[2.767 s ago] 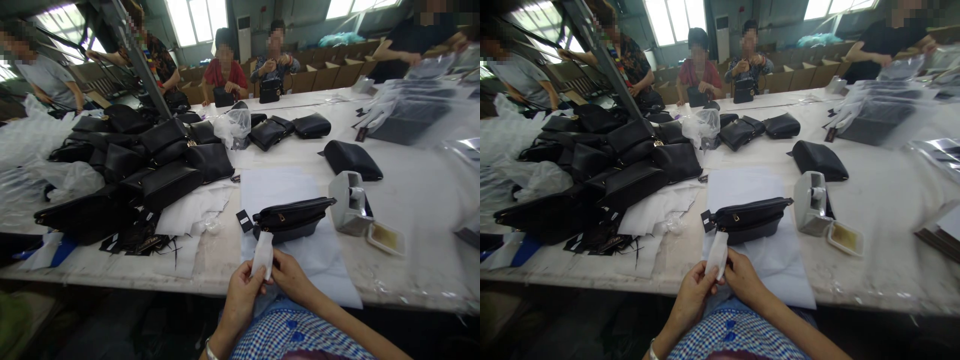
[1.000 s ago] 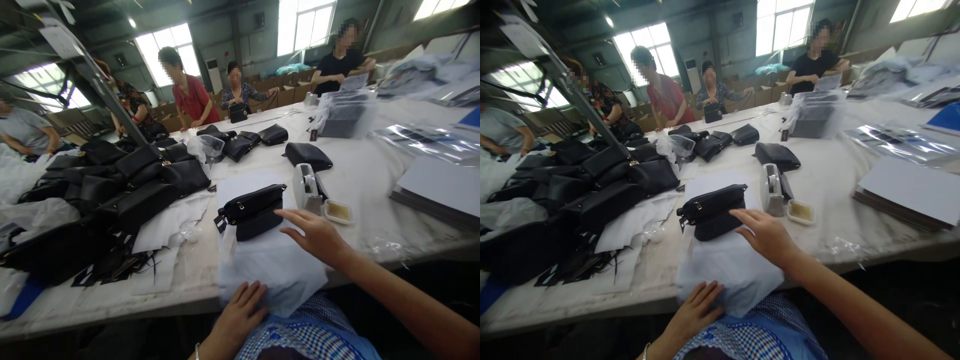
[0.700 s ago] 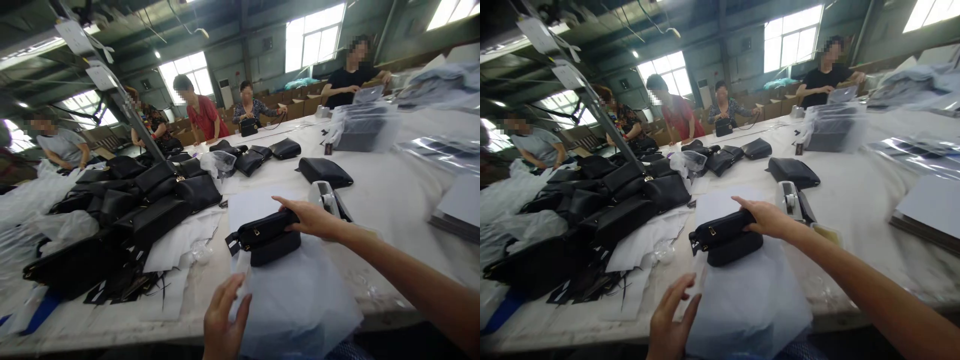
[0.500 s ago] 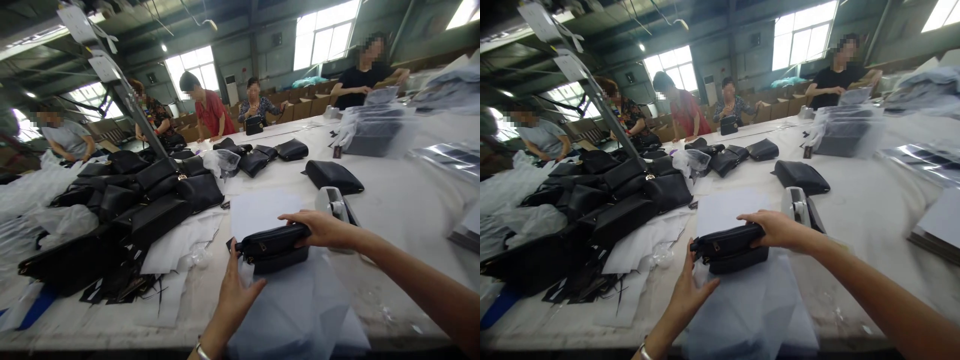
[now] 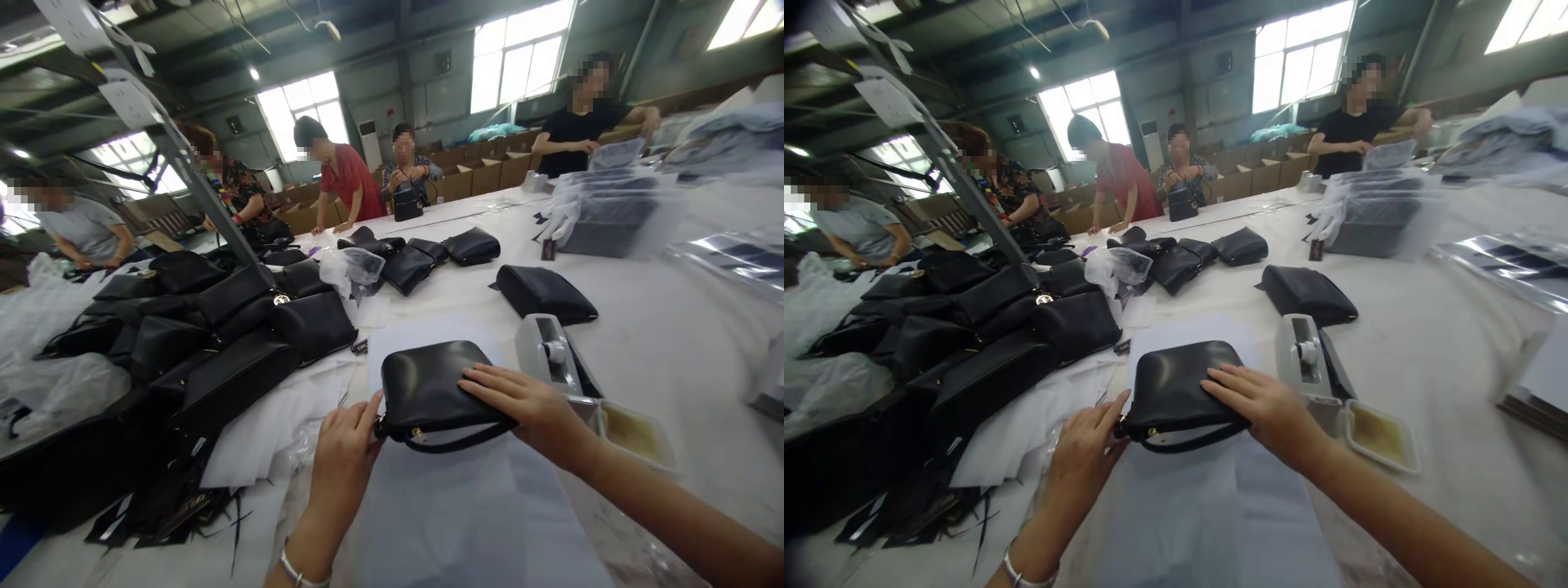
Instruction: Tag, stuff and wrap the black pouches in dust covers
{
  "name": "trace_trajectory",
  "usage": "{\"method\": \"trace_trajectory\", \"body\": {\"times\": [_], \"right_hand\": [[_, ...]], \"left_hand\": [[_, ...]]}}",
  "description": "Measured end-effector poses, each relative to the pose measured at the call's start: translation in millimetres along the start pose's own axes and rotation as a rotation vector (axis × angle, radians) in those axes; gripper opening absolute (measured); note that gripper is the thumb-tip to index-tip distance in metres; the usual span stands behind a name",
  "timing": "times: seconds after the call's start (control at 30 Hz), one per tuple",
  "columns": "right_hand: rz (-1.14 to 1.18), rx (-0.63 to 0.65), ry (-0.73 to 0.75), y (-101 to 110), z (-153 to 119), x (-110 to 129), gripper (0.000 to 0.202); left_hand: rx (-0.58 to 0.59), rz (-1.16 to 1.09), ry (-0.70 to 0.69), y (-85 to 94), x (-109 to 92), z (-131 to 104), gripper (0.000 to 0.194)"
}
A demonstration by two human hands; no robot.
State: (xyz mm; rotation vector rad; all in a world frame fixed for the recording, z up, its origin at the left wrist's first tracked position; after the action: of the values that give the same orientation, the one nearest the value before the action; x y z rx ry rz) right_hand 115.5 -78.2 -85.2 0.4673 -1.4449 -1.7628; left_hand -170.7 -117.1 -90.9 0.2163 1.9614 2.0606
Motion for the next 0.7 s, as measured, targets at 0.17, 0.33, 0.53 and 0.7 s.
{"method": "trace_trajectory", "body": {"times": [0.17,0.33,0.53,0.7], "right_hand": [[-0.097,-0.020,0.014,-29,-32,7,0.080],[-0.052,-0.017,-0.013,-32,-44,5,0.076],[0.022,-0.022,-0.039,-23,-32,1,0.080],[0.053,-0.032,-0.066,-18,-22,-1,0.077]], "left_hand": [[-0.161,-0.080,-0.065,-21.7,-16,-24,0.062],[-0.218,-0.289,-0.456,-43.1,-45,-75,0.045],[0.144,-0.224,-0.599,-64.8,-83,-85,0.070],[0.264,-0.207,-0.572,-90.8,-114,-76,0.044]]}}
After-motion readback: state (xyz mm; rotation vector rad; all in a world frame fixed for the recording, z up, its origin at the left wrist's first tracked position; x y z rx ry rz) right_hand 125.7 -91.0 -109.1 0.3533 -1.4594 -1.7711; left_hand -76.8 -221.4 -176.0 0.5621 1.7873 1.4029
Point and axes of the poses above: each hand's wrist, its own z-axis towards the middle knuckle, its own y-axis out of the back of the hand, x = y × z, the point moved 4 cm from there along z, towards the middle knuckle, and after that the axes turned 14 degrees about x, right-handed, at the moved point
